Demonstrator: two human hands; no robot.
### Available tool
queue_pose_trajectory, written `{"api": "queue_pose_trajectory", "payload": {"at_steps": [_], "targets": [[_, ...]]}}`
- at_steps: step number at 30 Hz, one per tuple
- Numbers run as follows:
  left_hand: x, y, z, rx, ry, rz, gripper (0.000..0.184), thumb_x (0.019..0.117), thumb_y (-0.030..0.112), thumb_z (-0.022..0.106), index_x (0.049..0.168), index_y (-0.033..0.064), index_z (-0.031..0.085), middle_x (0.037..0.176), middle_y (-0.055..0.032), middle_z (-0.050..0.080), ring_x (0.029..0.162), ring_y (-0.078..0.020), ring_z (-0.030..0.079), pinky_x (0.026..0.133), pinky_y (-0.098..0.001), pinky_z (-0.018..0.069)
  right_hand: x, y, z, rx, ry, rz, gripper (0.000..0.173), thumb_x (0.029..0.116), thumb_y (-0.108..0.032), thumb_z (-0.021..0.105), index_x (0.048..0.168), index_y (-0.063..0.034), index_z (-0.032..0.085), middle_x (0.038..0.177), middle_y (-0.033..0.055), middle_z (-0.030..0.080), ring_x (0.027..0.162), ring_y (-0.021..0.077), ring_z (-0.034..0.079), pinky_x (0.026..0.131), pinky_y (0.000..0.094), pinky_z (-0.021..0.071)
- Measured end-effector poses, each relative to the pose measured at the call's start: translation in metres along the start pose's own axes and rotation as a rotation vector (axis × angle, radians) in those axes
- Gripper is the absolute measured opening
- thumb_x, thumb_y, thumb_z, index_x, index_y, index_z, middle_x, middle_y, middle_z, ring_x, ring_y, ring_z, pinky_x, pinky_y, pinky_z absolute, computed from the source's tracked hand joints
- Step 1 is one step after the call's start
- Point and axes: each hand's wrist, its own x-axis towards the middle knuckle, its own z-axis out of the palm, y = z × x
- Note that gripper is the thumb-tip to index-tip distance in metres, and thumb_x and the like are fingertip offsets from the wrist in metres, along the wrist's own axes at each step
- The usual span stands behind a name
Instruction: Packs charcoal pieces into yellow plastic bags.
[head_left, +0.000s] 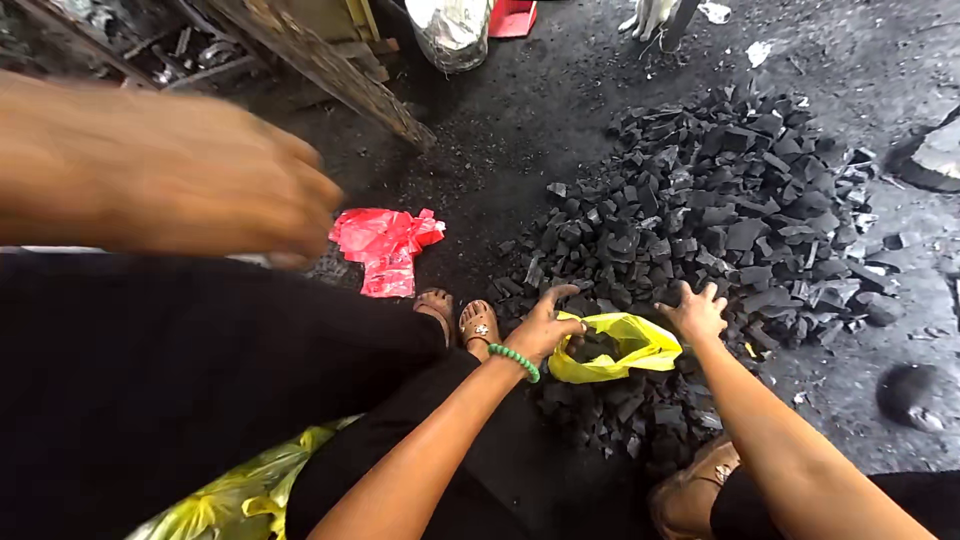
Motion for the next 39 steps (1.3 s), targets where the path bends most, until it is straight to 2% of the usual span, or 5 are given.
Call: {"api": "queue_pose_trajectory", "payload": {"at_steps": [11, 16, 22, 28, 39], "targets": [[0.005, 0.008, 0.012, -0.09, 0.055, 0.052, 0.064, 0.0966, -0.005, 0.056, 0.154, 0.0121, 0.033, 0.105, -0.0173, 0.062, 0.071, -0.0185, 0.061, 0.065, -0.0321, 0.0532, -0.012, 0.071, -0.036, 0.737, 0.042, -0.233, 0.033, 0.0969, -0.003, 0.065, 0.129, 0.005, 0.06, 0.124, 0.0267, 0.063, 0.109, 0.0365, 0.064, 0.094, 0.057, 0.0516], [0.004, 0.006, 0.015, -0.13, 0.06, 0.069, 0.077, 0.094, -0.005, 0.056, 0.159, 0.0216, 0.026, 0.109, -0.0176, 0.059, 0.076, -0.021, 0.061, 0.066, -0.0342, 0.0534, -0.085, -0.002, -0.037, 1.509, -0.141, -0.295, 0.032, 0.0992, -0.017, 0.056, 0.13, -0.0234, 0.051, 0.101, -0.0037, 0.067, 0.077, 0.0102, 0.068, 0.067, 0.0338, 0.062], [-0.002, 0.004, 0.011, -0.111, 0.055, 0.072, 0.077, 0.0933, -0.002, 0.057, 0.159, 0.0265, 0.027, 0.115, -0.0189, 0.059, 0.075, -0.0197, 0.059, 0.062, -0.0319, 0.0492, -0.105, -0.057, 0.007, 0.035, -0.566, -0.788, 0.059, 0.0925, -0.012, 0.074, 0.148, -0.0172, 0.056, 0.148, 0.0248, 0.052, 0.136, 0.0476, 0.049, 0.11, 0.0668, 0.0403], [-0.036, 0.033, -0.015, -0.209, 0.097, 0.239, 0.07, 0.0928, -0.001, 0.055, 0.155, 0.0213, 0.034, 0.105, -0.0125, 0.067, 0.072, -0.0145, 0.063, 0.058, -0.0271, 0.051, -0.07, -0.011, -0.055, 0.771, -0.105, -0.512, 0.026, 0.0989, -0.003, 0.06, 0.124, 0.0049, 0.063, 0.115, 0.0175, 0.07, 0.095, 0.0235, 0.071, 0.086, 0.0436, 0.0602], [-0.054, 0.065, -0.039, -0.127, 0.119, 0.446, 0.079, 0.0814, -0.004, 0.059, 0.154, 0.0176, 0.034, 0.106, -0.0113, 0.066, 0.074, -0.0139, 0.065, 0.059, -0.0257, 0.0534, -0.051, 0.037, 0.012, -0.039, -0.105, -0.314, 0.056, 0.0924, -0.001, 0.07, 0.146, -0.0024, 0.054, 0.142, 0.0361, 0.051, 0.128, 0.0594, 0.05, 0.096, 0.0749, 0.0449]]}}
